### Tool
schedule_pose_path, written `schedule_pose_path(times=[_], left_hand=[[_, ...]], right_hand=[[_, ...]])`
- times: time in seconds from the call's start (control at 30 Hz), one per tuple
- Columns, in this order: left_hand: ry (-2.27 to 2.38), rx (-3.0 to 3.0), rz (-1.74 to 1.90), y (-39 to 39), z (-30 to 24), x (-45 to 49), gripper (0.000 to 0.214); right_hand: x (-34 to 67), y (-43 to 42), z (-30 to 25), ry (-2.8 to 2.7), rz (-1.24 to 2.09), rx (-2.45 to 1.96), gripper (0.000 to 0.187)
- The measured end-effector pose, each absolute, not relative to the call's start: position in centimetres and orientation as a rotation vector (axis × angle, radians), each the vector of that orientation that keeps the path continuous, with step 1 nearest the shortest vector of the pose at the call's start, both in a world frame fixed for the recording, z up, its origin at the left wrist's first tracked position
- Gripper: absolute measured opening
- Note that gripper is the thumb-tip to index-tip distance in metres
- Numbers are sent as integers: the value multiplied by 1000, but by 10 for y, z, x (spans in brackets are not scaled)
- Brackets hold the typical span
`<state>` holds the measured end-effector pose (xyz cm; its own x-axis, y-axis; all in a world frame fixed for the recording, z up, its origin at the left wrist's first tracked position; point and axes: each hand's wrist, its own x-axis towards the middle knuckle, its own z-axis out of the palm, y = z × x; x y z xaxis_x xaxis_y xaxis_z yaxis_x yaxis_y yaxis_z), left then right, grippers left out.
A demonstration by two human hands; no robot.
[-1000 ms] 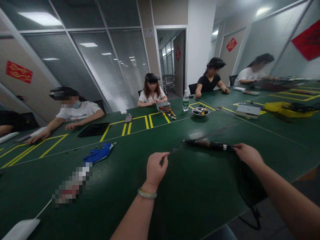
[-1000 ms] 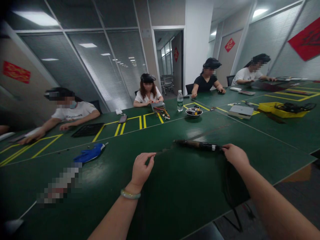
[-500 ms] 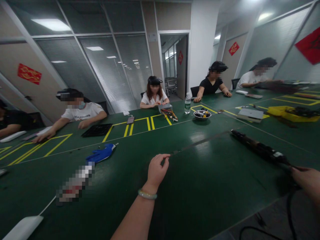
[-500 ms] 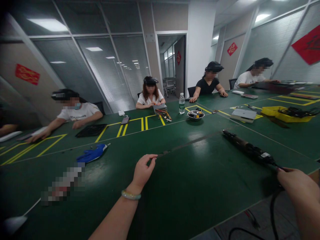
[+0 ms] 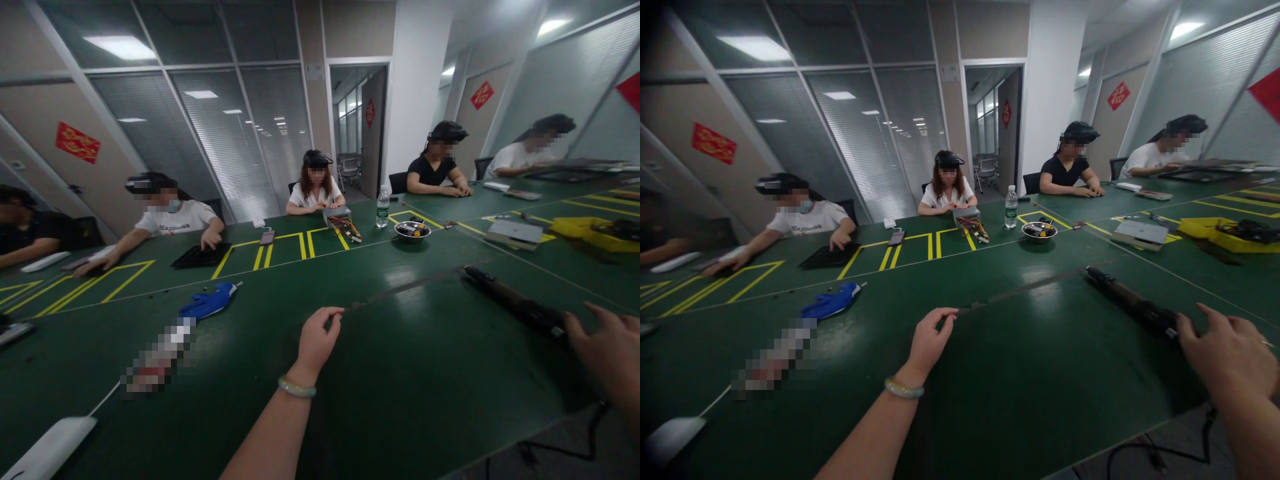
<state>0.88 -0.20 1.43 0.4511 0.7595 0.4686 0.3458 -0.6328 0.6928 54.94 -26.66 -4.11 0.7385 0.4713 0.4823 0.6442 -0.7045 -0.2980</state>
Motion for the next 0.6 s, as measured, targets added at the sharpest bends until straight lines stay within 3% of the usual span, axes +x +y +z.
schedule_pose_path(times=[0.1,0.2,0.6], left_hand=[[947,2107,1097,1,11,7,23],[983,1983,1113,5,7,5,24],[1042,1578,1241,22,1,6,30]], right_hand=[[544,-241,-28,-708,-316,-2612,103],[549,-230,-28,-613,-72,-2675,95],[526,-237,-15,-731,-74,-2733,83]])
